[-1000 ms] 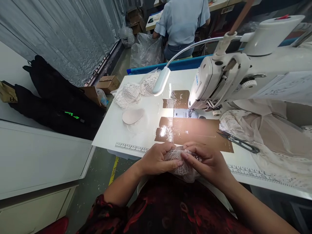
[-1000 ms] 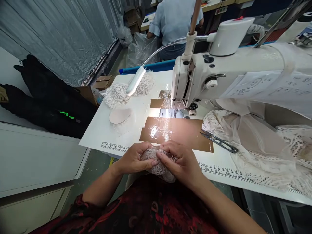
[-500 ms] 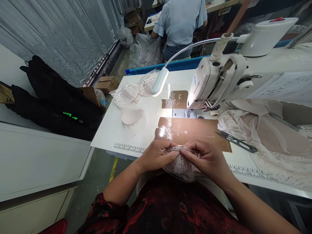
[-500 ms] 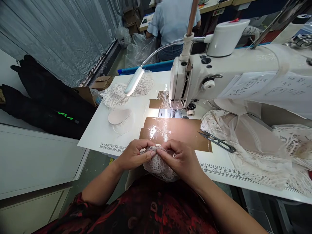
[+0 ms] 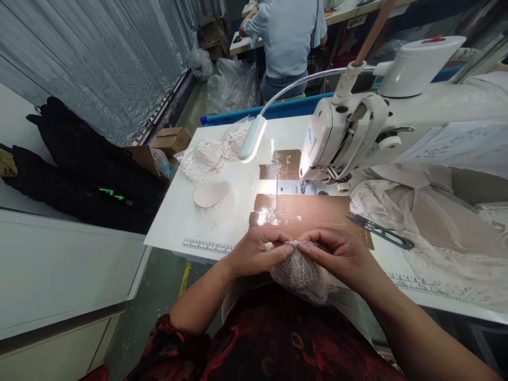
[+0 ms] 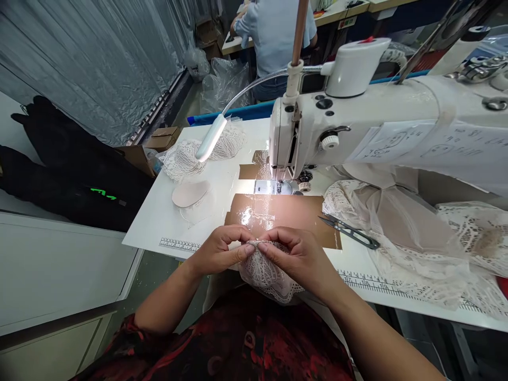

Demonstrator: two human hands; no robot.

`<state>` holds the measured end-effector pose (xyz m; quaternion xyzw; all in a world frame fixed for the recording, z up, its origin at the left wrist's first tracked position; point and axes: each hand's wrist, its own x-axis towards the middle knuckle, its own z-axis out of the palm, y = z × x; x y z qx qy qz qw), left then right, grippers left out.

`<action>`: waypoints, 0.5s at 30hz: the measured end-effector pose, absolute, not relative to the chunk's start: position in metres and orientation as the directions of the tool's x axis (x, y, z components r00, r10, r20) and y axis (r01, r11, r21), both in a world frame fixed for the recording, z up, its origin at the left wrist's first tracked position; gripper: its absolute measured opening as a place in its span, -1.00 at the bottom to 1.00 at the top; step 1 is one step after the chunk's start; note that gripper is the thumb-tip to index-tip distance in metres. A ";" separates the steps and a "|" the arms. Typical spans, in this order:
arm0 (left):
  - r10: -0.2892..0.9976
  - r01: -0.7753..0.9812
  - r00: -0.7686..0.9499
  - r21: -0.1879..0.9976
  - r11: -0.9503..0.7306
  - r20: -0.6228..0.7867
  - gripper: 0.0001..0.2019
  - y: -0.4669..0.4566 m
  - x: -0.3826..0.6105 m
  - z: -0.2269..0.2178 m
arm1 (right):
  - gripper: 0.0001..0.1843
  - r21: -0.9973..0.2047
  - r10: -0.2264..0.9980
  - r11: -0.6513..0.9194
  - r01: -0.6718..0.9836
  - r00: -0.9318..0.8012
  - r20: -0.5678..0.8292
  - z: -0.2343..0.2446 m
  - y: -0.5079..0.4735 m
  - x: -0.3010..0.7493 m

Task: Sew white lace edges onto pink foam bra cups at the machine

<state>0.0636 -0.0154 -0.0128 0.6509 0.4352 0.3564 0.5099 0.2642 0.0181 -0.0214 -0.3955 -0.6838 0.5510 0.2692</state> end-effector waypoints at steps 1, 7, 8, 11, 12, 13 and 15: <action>0.924 0.198 0.381 0.975 -0.101 0.019 -0.80 -0.014 0.064 -0.012 | -0.72 -0.964 0.846 0.090 0.249 -0.530 -0.058 -0.019 0.018 0.264; 0.914 0.144 0.406 0.987 -0.066 0.002 -0.80 -0.009 0.069 -0.011 | -0.78 -0.959 0.859 0.128 0.253 -0.512 -0.021 -0.010 0.018 0.266; 0.918 0.131 0.396 0.990 -0.048 -0.008 -0.79 -0.009 0.070 -0.011 | -0.78 -0.959 0.860 0.124 0.255 -0.510 -0.025 -0.011 0.019 0.267; 0.930 0.074 0.367 0.997 0.009 -0.035 -0.76 -0.008 0.074 -0.016 | -0.77 -0.973 0.858 0.065 0.223 -0.510 -0.059 -0.016 0.021 0.268; 0.934 0.045 0.353 0.998 0.032 -0.046 -0.75 -0.008 0.076 -0.019 | -0.76 -0.981 0.855 0.027 0.193 -0.513 -0.077 -0.020 0.021 0.268; 0.940 0.002 0.335 0.998 0.066 -0.062 -0.74 -0.008 0.080 -0.023 | -0.74 -0.988 0.853 -0.021 0.154 -0.512 -0.098 -0.023 0.022 0.267; 0.947 -0.131 0.291 0.975 0.178 -0.134 -0.70 -0.008 0.087 -0.033 | -0.71 -0.988 0.848 -0.137 0.068 -0.507 -0.152 -0.031 0.025 0.264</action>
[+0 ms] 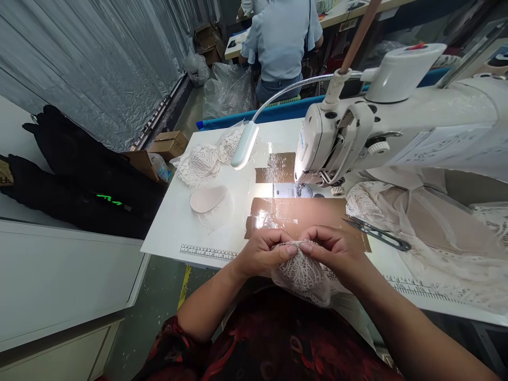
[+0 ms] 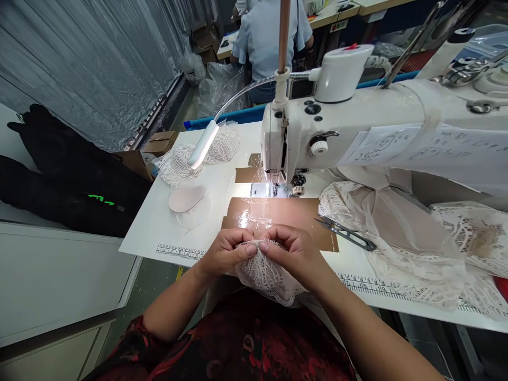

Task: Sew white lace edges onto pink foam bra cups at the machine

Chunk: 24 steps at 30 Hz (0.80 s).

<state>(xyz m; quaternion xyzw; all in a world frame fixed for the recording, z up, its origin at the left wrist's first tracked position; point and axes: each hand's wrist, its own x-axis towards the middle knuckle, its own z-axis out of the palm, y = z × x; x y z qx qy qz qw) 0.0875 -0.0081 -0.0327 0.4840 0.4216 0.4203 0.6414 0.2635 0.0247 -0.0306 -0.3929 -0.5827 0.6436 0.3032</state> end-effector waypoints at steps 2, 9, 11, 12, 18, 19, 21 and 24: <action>0.936 -0.284 0.263 0.908 0.308 -0.236 -0.66 -0.007 0.092 -0.040 | -0.67 -0.965 0.829 -0.261 -0.014 -0.515 -0.217 -0.036 0.028 0.261; 0.964 -0.222 -0.210 0.968 0.114 -0.162 -0.74 0.012 0.038 -0.004 | -0.60 -0.958 0.914 -0.284 -0.042 -0.315 -0.257 -0.034 0.044 0.292; 0.937 0.149 -0.339 0.988 -0.036 0.086 -0.79 0.025 0.024 0.010 | -0.61 -0.976 0.944 -0.220 0.008 -0.252 -0.215 -0.032 0.048 0.305; 0.923 0.344 -0.323 0.935 -0.090 0.208 -0.80 0.033 0.024 0.013 | -0.62 -0.983 0.956 -0.176 0.049 -0.231 -0.182 -0.032 0.051 0.310; 0.966 0.723 0.113 0.647 -0.241 0.233 -0.75 0.080 0.095 -0.032 | -0.74 -0.870 0.924 0.162 0.466 -0.382 -0.033 -0.024 0.078 0.306; 0.970 0.722 0.132 0.651 -0.236 0.205 -0.73 0.082 0.109 -0.042 | -0.76 -0.817 0.909 0.225 0.530 -0.416 -0.020 -0.024 0.083 0.302; 0.971 0.719 0.165 0.652 -0.239 0.173 -0.75 0.080 0.129 -0.056 | -0.72 -0.707 0.887 0.331 0.626 -0.463 0.005 -0.026 0.090 0.293; 0.961 0.731 0.224 0.623 -0.277 0.165 -0.82 0.068 0.134 -0.058 | -0.62 -0.566 0.852 0.447 0.693 -0.523 0.032 -0.038 0.092 0.282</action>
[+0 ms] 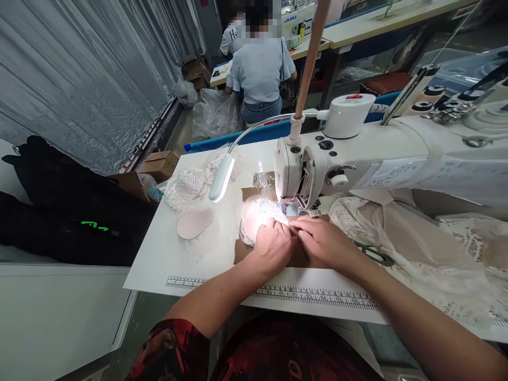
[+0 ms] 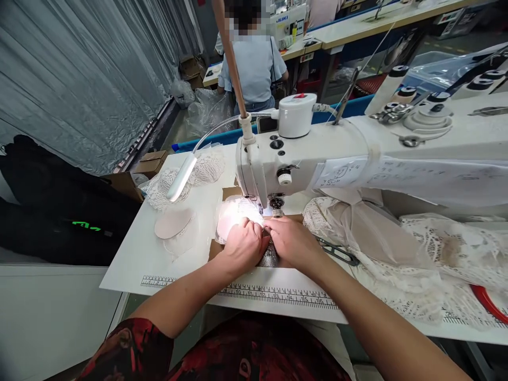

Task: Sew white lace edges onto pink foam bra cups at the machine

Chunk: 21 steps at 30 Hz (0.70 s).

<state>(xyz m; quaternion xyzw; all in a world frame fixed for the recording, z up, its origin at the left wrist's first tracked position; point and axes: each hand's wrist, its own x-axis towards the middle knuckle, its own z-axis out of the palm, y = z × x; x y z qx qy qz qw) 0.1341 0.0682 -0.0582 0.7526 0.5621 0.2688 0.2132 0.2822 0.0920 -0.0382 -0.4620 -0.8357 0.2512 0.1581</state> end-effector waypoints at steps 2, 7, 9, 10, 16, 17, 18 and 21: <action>0.942 0.741 0.293 0.584 -0.330 0.161 -0.84 0.064 0.125 -0.049 | -0.62 -0.459 0.832 0.505 0.731 -0.554 0.034 -0.047 0.088 0.277; 0.873 0.619 0.479 0.672 -0.407 0.088 -0.77 0.071 0.096 -0.031 | -0.68 -0.188 0.813 0.578 0.794 -0.579 0.056 -0.057 0.079 0.274; 0.864 0.613 0.487 0.654 -0.444 0.130 -0.77 0.075 0.091 -0.034 | -0.64 -0.130 0.802 0.598 0.791 -0.593 0.078 -0.059 0.079 0.274; 0.860 0.633 0.484 0.613 -0.473 0.165 -0.78 0.077 0.091 -0.038 | -0.62 -0.104 0.798 0.603 0.791 -0.595 0.096 -0.060 0.080 0.273; 0.785 0.719 0.561 0.316 -0.619 0.263 -0.71 0.093 0.088 -0.062 | -0.55 -0.034 0.810 0.573 0.819 -0.559 0.175 -0.065 0.085 0.268; 0.771 0.716 0.574 0.289 -0.636 0.274 -0.70 0.097 0.086 -0.063 | -0.55 -0.034 0.821 0.558 0.829 -0.546 0.164 -0.064 0.086 0.266; 0.755 0.707 0.590 0.268 -0.654 0.285 -0.70 0.102 0.084 -0.064 | -0.54 -0.034 0.835 0.539 0.841 -0.530 0.148 -0.062 0.087 0.265; 0.708 0.673 0.629 0.232 -0.702 0.321 -0.69 0.112 0.078 -0.065 | -0.51 -0.034 0.867 0.493 0.869 -0.488 0.096 -0.056 0.089 0.262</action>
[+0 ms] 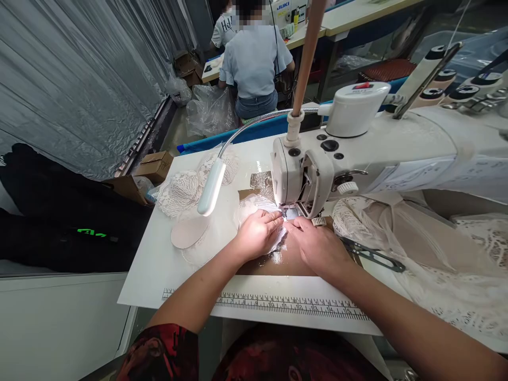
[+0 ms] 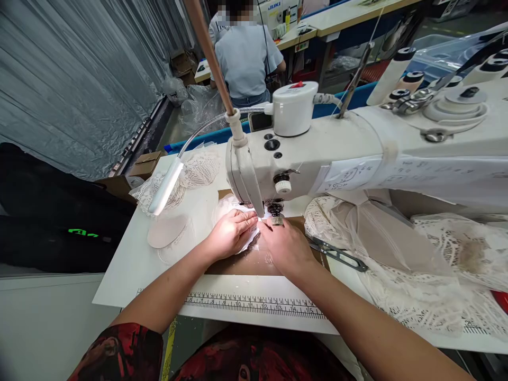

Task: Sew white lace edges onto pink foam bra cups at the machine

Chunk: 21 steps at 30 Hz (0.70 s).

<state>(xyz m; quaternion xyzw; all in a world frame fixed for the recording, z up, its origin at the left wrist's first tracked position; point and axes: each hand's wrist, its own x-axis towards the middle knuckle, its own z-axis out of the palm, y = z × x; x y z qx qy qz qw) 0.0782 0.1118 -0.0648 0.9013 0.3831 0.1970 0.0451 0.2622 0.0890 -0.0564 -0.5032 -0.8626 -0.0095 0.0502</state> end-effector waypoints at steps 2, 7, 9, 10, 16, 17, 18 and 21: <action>0.690 0.656 0.642 0.226 -0.720 0.334 -0.69 0.116 0.075 -0.065 | -0.50 -0.036 0.870 0.490 0.871 -0.485 0.089 -0.054 0.090 0.261; 0.696 0.648 0.636 0.258 -0.717 0.334 -0.68 0.117 0.073 -0.068 | -0.50 -0.024 0.860 0.500 0.866 -0.493 0.135 -0.059 0.088 0.262; 0.711 0.661 0.611 0.269 -0.700 0.348 -0.68 0.117 0.074 -0.071 | -0.50 -0.021 0.850 0.511 0.859 -0.502 0.159 -0.062 0.088 0.263; 0.718 0.669 0.597 0.271 -0.692 0.357 -0.69 0.117 0.075 -0.072 | -0.51 -0.024 0.845 0.518 0.855 -0.507 0.173 -0.064 0.087 0.264; 0.751 0.719 0.567 0.242 -0.652 0.338 -0.65 0.119 0.077 -0.077 | -0.55 -0.056 0.813 0.557 0.828 -0.531 0.240 -0.068 0.087 0.268; 0.765 0.736 0.560 0.233 -0.635 0.318 -0.64 0.119 0.077 -0.077 | -0.55 -0.062 0.812 0.560 0.826 -0.532 0.241 -0.068 0.087 0.268; 0.781 0.754 0.550 0.225 -0.617 0.297 -0.63 0.119 0.077 -0.076 | -0.56 -0.069 0.812 0.561 0.825 -0.533 0.239 -0.067 0.087 0.268; 0.823 0.804 0.509 0.203 -0.559 0.251 -0.60 0.116 0.078 -0.074 | -0.54 -0.087 0.822 0.552 0.830 -0.523 0.225 -0.066 0.086 0.268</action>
